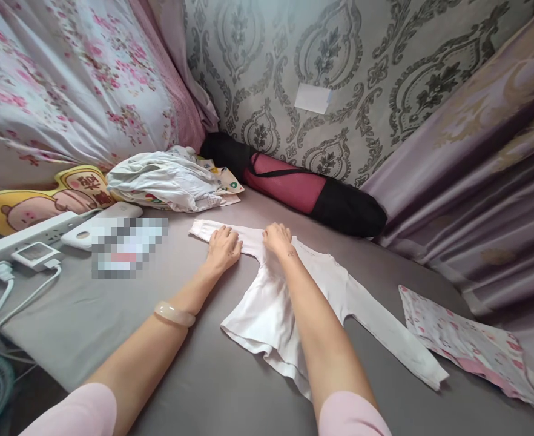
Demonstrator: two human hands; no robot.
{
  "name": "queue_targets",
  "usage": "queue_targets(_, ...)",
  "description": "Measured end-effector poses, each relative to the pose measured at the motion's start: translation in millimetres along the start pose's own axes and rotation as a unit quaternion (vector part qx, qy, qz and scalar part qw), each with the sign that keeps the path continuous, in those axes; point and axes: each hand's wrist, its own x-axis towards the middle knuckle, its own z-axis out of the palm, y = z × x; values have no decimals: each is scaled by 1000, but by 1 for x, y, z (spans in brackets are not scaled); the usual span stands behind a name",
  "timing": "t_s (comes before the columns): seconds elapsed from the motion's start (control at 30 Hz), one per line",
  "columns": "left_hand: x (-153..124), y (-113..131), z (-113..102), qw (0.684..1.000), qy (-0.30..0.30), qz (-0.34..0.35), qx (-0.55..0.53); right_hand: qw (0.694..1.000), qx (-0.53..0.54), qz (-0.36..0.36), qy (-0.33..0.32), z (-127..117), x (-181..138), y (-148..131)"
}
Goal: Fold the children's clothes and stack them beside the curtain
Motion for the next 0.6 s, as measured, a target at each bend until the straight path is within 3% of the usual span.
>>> queue_targets(0.1, 1, 0, -2, 1000, -18, -15, 10, 998, 1, -39, 44, 4, 19, -17)
queue_targets(0.27, 4, -2, -4, 999, -20, -25, 14, 997, 11, -74, 30, 13, 44, -38)
queue_targets(0.43, 6, -5, 3, 998, -32, -55, 7, 997, 16, -74, 10, 13, 51, -38)
queue_targets(0.6, 8, -10, 5, 990, -80, -112, 18, 993, 25, -28, 109, 31, 47, -42)
